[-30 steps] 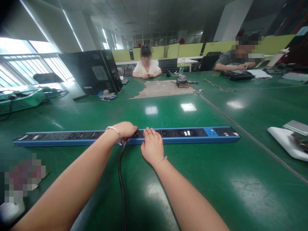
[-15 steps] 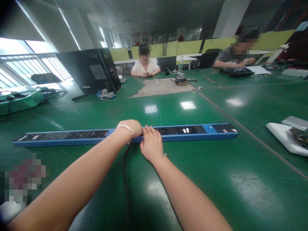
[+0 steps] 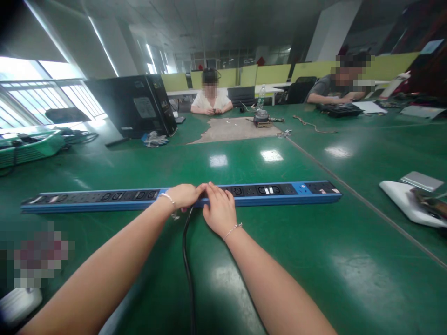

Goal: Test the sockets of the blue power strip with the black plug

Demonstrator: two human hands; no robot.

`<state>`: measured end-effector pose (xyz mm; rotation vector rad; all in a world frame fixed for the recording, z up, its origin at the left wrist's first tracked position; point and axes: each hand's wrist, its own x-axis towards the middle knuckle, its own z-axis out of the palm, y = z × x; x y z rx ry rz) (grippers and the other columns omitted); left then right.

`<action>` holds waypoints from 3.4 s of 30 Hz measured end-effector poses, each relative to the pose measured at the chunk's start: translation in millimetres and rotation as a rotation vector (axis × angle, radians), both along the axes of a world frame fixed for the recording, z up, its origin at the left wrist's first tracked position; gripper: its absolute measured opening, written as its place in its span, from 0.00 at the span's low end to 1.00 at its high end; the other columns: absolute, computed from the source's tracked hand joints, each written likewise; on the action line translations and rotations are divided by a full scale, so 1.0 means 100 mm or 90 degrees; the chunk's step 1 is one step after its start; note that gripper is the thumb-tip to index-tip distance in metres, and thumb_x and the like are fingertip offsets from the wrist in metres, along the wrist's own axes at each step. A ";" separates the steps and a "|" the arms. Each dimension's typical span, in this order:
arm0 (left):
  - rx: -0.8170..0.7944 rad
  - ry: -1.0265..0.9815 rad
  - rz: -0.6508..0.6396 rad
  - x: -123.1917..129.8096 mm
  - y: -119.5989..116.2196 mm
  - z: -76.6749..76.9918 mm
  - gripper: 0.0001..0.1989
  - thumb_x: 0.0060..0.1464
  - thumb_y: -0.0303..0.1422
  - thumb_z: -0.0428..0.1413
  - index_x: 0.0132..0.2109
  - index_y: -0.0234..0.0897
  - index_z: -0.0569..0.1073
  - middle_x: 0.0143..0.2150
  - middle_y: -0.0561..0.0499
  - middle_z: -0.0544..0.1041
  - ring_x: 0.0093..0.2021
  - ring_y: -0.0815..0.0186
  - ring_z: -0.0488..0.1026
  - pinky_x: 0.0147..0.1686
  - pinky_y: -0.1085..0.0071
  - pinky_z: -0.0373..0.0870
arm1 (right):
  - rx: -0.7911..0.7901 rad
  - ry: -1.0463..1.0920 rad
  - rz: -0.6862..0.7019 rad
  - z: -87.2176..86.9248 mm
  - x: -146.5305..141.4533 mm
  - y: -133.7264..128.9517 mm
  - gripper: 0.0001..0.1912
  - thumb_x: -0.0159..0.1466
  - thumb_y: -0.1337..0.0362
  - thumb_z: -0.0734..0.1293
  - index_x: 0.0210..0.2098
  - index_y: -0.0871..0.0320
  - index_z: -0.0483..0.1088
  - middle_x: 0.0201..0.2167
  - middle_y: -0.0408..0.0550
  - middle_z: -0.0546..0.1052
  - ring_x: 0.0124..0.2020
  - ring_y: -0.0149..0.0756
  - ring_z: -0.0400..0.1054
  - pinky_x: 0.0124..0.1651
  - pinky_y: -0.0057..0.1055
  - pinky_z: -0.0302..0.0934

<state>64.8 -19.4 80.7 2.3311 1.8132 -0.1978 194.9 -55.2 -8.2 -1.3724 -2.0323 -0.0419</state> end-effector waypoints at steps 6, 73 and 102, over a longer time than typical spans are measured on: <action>0.353 -0.111 0.039 -0.55 -0.18 -0.41 0.20 0.61 0.40 0.40 0.49 0.34 0.70 0.45 0.42 0.78 0.48 0.59 0.73 0.47 0.64 0.65 | 0.071 -0.015 0.066 0.03 -0.05 0.02 0.30 0.61 0.65 0.59 0.62 0.61 0.54 0.63 0.51 0.59 0.62 0.40 0.53 0.61 0.39 0.51; 0.402 -0.120 -0.087 -0.72 -0.16 -0.74 0.21 0.56 0.49 0.47 0.55 0.53 0.68 0.55 0.47 0.70 0.56 0.56 0.65 0.56 0.55 0.55 | 0.026 0.346 -0.064 0.27 -0.38 0.37 0.21 0.66 0.54 0.54 0.50 0.55 0.69 0.48 0.48 0.76 0.47 0.38 0.70 0.50 0.37 0.64; 0.397 -0.110 -0.091 -0.73 -0.16 -0.73 0.22 0.57 0.49 0.47 0.56 0.53 0.68 0.56 0.47 0.70 0.56 0.56 0.65 0.55 0.56 0.56 | -0.123 0.227 -0.183 0.13 1.23 0.26 0.23 0.61 0.51 0.59 0.47 0.58 0.73 0.47 0.51 0.76 0.51 0.42 0.68 0.57 0.41 0.58</action>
